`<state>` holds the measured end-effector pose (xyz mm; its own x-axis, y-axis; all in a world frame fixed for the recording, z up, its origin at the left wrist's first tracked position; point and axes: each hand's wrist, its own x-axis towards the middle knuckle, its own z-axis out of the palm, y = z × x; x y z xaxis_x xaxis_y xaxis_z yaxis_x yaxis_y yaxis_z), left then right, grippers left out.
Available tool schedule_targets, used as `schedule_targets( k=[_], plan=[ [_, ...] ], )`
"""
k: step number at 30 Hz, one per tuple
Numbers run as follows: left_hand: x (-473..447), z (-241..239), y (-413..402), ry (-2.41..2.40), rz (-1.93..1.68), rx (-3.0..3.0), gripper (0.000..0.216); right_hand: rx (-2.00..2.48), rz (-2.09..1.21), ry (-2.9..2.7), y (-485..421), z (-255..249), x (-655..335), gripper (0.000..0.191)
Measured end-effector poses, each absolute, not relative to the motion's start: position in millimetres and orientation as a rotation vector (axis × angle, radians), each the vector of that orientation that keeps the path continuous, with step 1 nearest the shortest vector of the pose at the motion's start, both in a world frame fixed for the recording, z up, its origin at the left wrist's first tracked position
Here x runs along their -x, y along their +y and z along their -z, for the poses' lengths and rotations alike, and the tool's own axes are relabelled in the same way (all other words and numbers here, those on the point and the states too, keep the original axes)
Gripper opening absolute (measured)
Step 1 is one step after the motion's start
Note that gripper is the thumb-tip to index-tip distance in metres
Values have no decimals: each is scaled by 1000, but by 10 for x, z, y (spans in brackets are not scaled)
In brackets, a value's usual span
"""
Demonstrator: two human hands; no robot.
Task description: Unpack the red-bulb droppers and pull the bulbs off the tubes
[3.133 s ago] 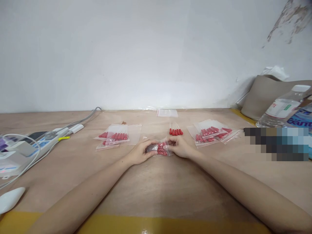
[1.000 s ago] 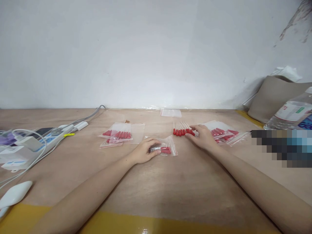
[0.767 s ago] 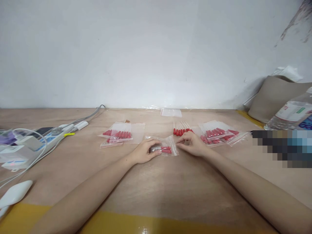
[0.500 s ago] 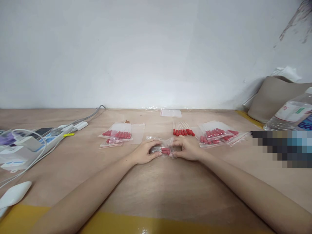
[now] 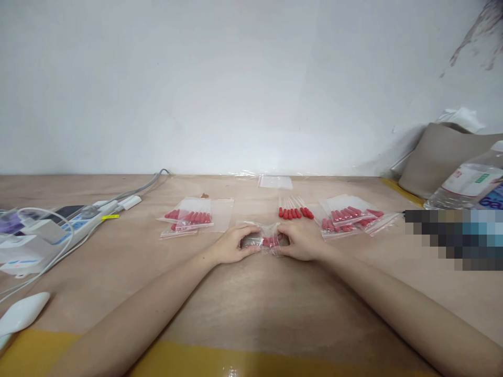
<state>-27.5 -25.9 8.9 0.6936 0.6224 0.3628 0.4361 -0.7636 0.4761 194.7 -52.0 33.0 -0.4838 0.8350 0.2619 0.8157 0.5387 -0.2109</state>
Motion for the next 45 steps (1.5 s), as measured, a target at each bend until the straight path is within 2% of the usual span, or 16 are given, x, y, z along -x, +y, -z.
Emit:
schedule_targets(
  k=[5,9,14,17,22,27,31,36,45],
  plan=[
    [280,-89,-257,821,-707,-2535,43,1461,-175,-2298,-492,-278,-1966,14],
    [277,-91,-255,814,-708,-2530,43,1417,-290,-2263,-463,-224,-2007,12],
    [313,-81,-246,858,-704,-2516,41,1269,-1024,-1897,-358,-222,-2177,27],
    [379,-138,-277,931,-683,-2564,42,1224,-1230,-1624,-277,-329,-2412,30],
    [440,-331,-328,1051,-569,-2896,43,1294,-998,-1306,-170,-587,-2731,26],
    [358,-266,-214,915,-729,-2890,24,1082,-573,-1325,57,-587,-2559,25],
    [307,-124,-142,730,-706,-2777,27,1058,-89,-1675,269,-391,-2265,23],
    [300,-93,-136,827,-489,-2743,38,1043,376,-2361,359,-194,-2075,32],
    [196,29,-245,1242,-634,-2752,36,1076,459,-2589,270,-76,-2044,25]
  ],
)
